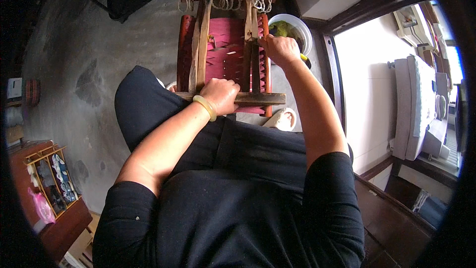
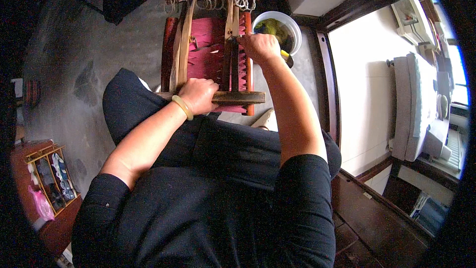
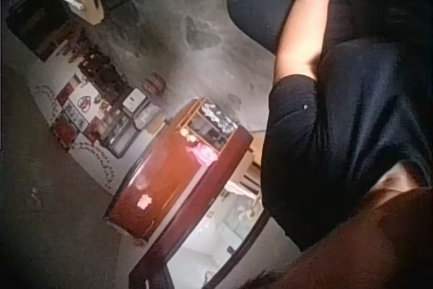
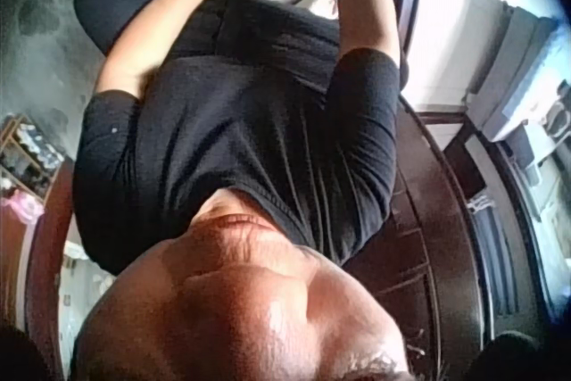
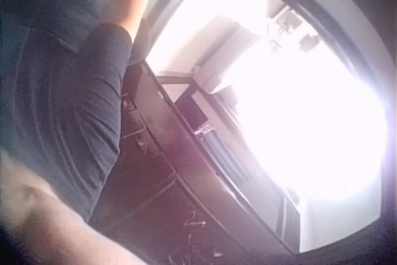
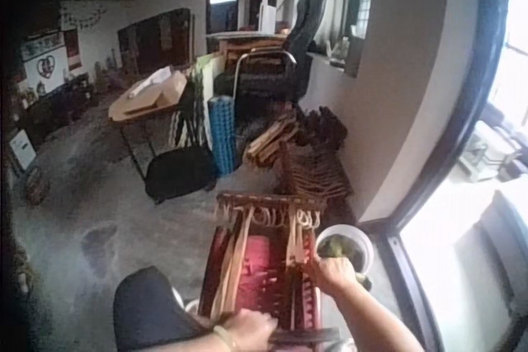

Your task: The person uses a chisel to remove old material from the wooden frame of a chair. They work methodically along the joints and edges, clearing away debris to prepare the surface.

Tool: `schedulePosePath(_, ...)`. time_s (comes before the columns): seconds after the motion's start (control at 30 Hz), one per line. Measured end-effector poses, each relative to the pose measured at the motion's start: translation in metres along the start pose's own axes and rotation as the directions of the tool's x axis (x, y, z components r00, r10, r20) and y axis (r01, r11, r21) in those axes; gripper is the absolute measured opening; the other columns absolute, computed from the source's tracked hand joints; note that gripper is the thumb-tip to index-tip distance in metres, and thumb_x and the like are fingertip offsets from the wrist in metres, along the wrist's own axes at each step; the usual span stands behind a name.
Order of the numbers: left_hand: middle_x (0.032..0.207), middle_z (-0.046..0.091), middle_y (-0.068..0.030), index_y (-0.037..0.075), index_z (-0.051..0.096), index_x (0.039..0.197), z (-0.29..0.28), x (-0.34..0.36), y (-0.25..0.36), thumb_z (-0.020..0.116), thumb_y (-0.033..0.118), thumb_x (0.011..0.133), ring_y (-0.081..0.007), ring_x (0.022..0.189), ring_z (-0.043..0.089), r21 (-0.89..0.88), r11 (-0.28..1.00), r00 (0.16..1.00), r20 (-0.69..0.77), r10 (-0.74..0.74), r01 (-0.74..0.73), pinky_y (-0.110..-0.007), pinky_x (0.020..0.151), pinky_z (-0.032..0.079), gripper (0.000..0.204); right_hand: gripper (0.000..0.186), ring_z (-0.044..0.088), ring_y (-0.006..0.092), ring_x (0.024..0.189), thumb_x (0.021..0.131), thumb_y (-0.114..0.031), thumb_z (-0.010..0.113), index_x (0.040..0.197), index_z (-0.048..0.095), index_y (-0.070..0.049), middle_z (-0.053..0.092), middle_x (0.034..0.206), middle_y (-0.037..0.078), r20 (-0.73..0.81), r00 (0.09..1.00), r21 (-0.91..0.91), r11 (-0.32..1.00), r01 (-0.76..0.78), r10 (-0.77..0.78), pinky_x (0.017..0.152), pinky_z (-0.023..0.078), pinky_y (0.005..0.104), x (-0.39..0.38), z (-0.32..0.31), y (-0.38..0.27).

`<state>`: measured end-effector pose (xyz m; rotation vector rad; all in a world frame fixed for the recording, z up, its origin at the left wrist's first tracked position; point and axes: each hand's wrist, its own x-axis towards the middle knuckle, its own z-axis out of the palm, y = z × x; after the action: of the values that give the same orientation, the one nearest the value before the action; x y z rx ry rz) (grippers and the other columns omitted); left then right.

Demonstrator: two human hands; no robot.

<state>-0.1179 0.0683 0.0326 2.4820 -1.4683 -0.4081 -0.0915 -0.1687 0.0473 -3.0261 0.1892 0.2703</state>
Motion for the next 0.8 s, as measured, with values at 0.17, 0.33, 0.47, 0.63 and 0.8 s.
schedulePosePath(0.17,0.083,0.064,-0.0101,0.007,0.065,0.079,0.000,-0.001,0.000,0.074,0.030,0.063,-0.0289,0.084,0.063,0.008,1.000,1.000,0.008,0.001,-0.001,-0.041,0.075,0.052,0.030,0.047,0.065,0.0353,0.082,0.093,-0.050,0.037,0.096,0.064,-0.012,0.067,0.083,0.018,0.011,1.000,0.027,1.000,0.006,-0.006,0.073,0.051,0.0464,-0.001,0.004,0.002)
schedulePosePath(0.33,0.083,0.064,-0.0101,0.007,0.065,0.080,-0.002,-0.001,0.001,0.073,0.030,0.063,-0.0291,0.084,0.063,0.014,1.000,1.000,0.017,-0.006,0.006,-0.041,0.075,0.051,0.030,0.045,0.065,0.0357,0.079,0.093,-0.049,0.038,0.092,0.063,-0.012,0.067,0.081,0.017,0.032,0.999,0.036,0.999,0.011,-0.012,0.071,0.051,0.0471,-0.006,0.013,0.006)
schedulePosePath(0.47,0.083,0.064,-0.0104,0.006,0.064,0.080,-0.003,0.000,0.001,0.072,0.028,0.063,-0.0292,0.084,0.063,0.008,1.000,0.999,0.034,-0.010,0.010,-0.041,0.075,0.051,0.028,0.045,0.065,0.0356,0.073,0.093,-0.047,0.040,0.085,0.063,-0.009,0.065,0.073,0.018,-0.034,0.995,0.062,0.993,0.097,-0.095,0.067,0.051,0.0475,-0.018,0.013,0.006)
schedulePosePath(0.63,0.085,0.065,-0.0110,0.006,0.065,0.080,-0.005,-0.001,0.003,0.069,0.024,0.064,-0.0289,0.084,0.064,-0.005,1.000,0.999,0.040,0.006,-0.006,-0.040,0.075,0.052,0.024,0.042,0.063,0.0358,0.064,0.093,-0.044,0.043,0.083,0.063,-0.009,0.062,0.066,0.017,-0.140,0.978,0.058,0.985,0.163,-0.153,0.058,0.050,0.0466,-0.030,0.021,0.007)
schedulePosePath(0.8,0.084,0.065,-0.0112,0.006,0.064,0.079,-0.005,0.000,0.001,0.070,0.024,0.065,-0.0295,0.084,0.064,-0.010,1.000,0.999,0.036,0.003,-0.003,-0.041,0.075,0.052,0.024,0.044,0.065,0.0344,0.063,0.091,-0.046,0.044,0.081,0.064,-0.008,0.064,0.065,0.016,-0.081,0.988,0.036,0.990,0.136,-0.133,0.060,0.052,0.0458,-0.041,0.021,-0.002)
